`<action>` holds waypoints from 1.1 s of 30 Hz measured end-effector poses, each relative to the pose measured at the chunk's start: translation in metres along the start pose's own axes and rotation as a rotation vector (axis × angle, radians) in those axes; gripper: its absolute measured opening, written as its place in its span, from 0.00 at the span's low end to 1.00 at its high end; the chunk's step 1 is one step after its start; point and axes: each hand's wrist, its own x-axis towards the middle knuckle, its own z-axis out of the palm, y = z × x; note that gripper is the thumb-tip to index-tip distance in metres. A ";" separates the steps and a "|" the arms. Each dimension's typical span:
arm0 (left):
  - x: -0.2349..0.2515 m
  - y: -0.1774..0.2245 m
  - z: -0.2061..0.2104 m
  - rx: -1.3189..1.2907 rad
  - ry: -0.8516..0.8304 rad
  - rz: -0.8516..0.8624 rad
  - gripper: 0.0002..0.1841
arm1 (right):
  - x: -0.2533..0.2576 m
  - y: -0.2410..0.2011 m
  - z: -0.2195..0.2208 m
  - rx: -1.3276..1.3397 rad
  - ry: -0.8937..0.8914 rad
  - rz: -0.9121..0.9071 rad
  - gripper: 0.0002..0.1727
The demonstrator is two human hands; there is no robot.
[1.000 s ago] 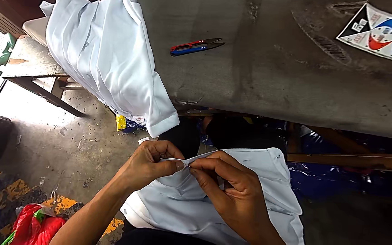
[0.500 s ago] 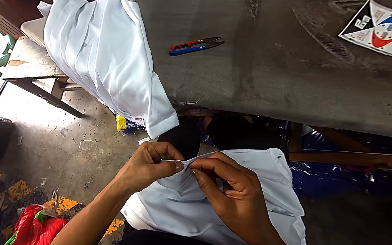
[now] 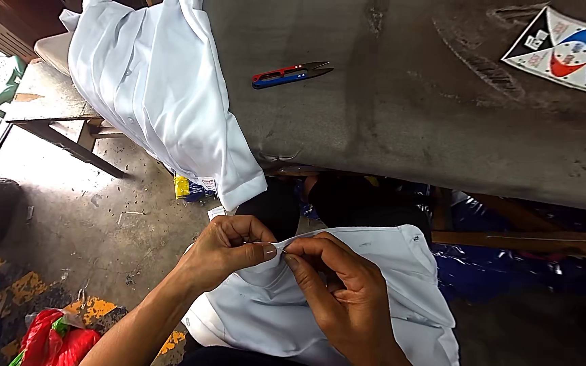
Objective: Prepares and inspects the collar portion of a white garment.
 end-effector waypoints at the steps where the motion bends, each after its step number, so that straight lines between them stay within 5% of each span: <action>1: 0.000 0.000 0.000 0.007 0.001 0.004 0.03 | 0.000 0.000 0.001 0.001 0.004 0.002 0.07; 17: -0.001 -0.001 0.002 -0.100 -0.018 -0.006 0.03 | 0.008 0.001 0.003 0.172 -0.007 0.033 0.05; 20: -0.001 -0.004 0.005 -0.099 -0.021 -0.011 0.03 | 0.014 -0.001 0.001 0.239 -0.039 0.071 0.12; 23: 0.000 -0.004 0.007 0.019 0.044 0.037 0.03 | 0.017 -0.002 -0.007 0.023 -0.056 0.001 0.18; 26: 0.000 -0.002 0.009 0.122 0.102 0.056 0.04 | 0.015 -0.011 -0.008 -0.242 -0.017 -0.126 0.13; 33: -0.002 -0.003 0.017 0.292 0.136 0.118 0.04 | 0.019 -0.015 0.006 -0.334 -0.054 -0.250 0.11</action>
